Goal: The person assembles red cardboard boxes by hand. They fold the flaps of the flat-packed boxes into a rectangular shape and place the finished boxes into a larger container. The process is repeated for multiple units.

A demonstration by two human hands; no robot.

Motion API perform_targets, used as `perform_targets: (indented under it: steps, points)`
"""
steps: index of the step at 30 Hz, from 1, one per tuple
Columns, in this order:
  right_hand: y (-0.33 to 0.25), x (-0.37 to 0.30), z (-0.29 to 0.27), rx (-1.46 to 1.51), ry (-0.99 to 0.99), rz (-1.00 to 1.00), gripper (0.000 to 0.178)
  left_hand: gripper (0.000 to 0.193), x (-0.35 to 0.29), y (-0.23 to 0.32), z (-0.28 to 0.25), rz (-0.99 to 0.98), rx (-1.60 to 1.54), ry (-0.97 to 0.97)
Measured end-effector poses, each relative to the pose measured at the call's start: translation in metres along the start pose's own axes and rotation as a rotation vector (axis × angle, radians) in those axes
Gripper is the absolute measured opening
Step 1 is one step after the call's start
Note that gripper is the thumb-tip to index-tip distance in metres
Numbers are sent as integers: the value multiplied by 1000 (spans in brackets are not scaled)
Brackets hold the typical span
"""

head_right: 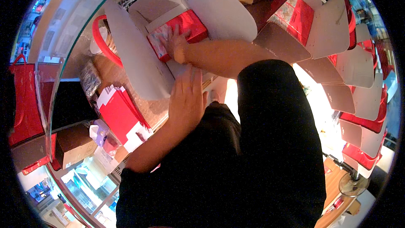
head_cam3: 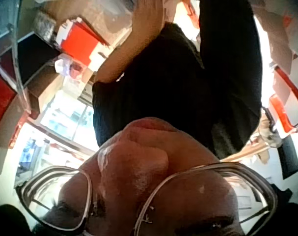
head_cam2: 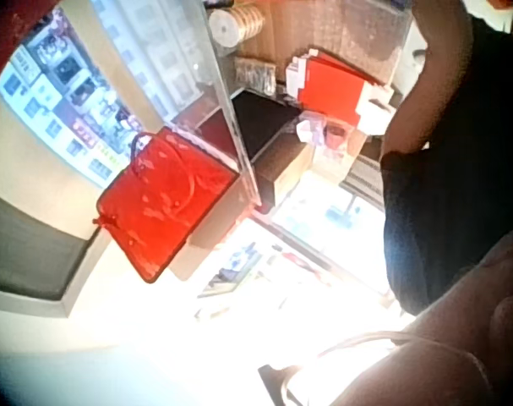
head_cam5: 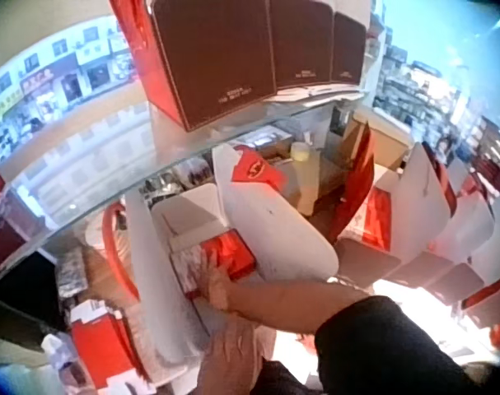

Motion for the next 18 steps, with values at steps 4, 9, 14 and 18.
perform_targets:
  steps: [4,9,14,18]
  points:
    - [0,15,-7,44,-22,-25,64,39,-2,-19,34,-47,55,-143]
    - [22,64,-15,3,141,-22,62,34,1,-28,33,17,-45,-175]
    - [25,95,-14,72,164,-77,57,31,-7,-26,36,81,-28,-16]
    - [25,90,-13,182,200,-93,57,31,-7,-26,34,49,-27,-29]
Point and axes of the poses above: each hand's wrist, its own x-axis towards the middle knuckle, its own z-axis out of the palm, y = z × x, the point moved 5 cm from there along x, towards the middle knuckle, and after that the axes turned 3 degrees about z, right-handed, at the moved point
